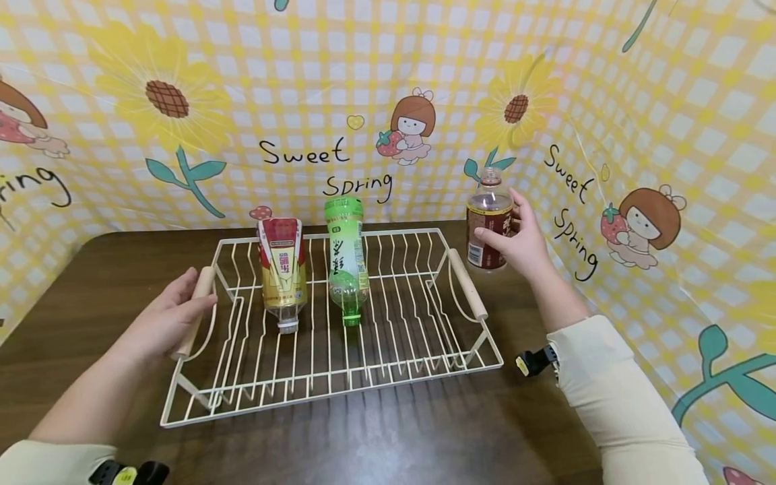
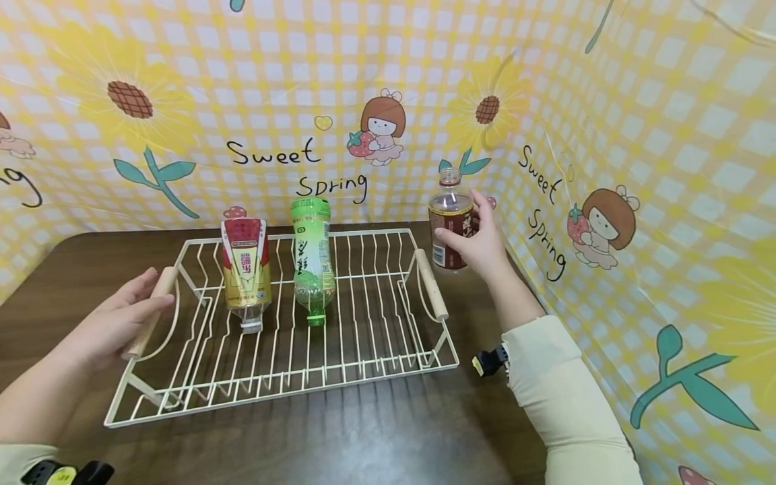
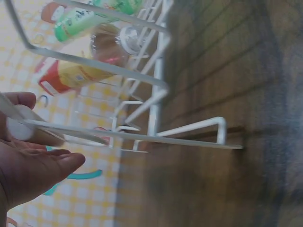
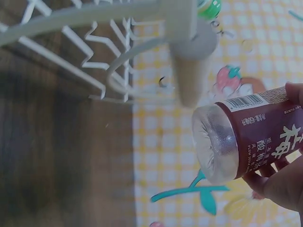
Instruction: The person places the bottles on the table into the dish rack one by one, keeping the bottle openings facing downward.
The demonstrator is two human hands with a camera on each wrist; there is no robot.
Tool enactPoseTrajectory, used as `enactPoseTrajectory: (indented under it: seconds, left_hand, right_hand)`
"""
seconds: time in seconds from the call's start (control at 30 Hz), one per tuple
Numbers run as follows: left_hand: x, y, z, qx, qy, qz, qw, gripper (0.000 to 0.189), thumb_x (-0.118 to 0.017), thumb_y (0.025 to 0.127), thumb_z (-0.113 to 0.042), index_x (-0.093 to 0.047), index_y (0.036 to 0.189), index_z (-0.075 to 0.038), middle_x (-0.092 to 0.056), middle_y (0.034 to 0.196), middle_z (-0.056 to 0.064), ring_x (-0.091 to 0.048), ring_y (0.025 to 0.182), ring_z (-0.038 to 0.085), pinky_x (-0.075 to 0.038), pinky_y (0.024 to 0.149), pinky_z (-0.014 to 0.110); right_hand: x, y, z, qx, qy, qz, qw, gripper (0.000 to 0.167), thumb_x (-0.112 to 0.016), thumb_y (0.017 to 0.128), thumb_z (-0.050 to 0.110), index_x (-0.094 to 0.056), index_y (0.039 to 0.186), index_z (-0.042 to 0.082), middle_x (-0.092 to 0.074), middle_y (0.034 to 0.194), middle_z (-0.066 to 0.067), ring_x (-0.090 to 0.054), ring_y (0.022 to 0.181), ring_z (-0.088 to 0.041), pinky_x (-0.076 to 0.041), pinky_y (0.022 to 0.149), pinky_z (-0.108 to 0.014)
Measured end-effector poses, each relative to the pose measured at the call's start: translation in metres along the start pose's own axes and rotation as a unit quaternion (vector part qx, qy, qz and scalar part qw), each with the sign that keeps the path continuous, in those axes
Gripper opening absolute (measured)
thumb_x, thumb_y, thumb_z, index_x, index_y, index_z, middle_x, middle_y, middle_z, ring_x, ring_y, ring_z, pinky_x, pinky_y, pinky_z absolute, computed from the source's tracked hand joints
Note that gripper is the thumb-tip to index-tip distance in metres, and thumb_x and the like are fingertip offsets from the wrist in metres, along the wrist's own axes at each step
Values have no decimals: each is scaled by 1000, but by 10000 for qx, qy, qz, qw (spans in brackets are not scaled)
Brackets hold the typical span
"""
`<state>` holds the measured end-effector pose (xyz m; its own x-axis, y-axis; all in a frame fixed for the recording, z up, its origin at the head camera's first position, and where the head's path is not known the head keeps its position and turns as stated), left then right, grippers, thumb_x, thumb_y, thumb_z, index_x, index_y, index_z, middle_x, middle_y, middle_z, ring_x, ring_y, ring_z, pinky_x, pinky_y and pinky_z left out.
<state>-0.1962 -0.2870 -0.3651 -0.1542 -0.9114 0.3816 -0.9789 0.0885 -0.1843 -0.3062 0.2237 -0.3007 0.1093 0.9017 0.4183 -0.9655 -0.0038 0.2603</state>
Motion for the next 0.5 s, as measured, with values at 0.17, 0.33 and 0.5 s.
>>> enactPoseTrajectory:
  seconds: [0.17, 0.33, 0.5]
  left_hand:
    - [0, -11, -20, -296, 337, -151, 9989, 86, -44, 104, -38, 19, 154, -8, 14, 160, 26, 7, 146, 49, -6, 114, 67]
    - [-4, -23, -42, -679, 478, -491, 9953, 85, -49, 102, -39, 10, 158, -15, 12, 163, 19, 9, 145, 51, -3, 112, 70]
    - [-13, -29, -63, -865, 211, -411, 9952, 81, -50, 102, -35, 5, 159, -19, 11, 164, 13, 7, 146, 48, -9, 111, 71]
  right_hand:
    - [0, -9, 20, 25, -119, 301, 9995, 93, -74, 85, 20, -16, 158, 22, -39, 147, -23, -41, 129, -40, -39, 106, -60]
    - [6, -15, 39, 108, -224, 442, 9987, 91, -72, 85, 19, -17, 158, 23, -41, 148, -17, -45, 126, -37, -40, 104, -56]
    - [-6, -22, 51, 221, -83, 785, 9966, 88, -71, 87, 15, -19, 158, 25, -41, 150, -15, -45, 125, -34, -43, 101, -54]
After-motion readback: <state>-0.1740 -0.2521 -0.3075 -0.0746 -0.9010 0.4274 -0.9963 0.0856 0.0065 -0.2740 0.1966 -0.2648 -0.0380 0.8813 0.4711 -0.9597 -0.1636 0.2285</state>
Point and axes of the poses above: each hand's wrist, its own y-axis towards the middle knuckle, its own x-axis out of the back of the hand, z = x × y, the point moved 2 cm from there along y, towards the middle knuckle
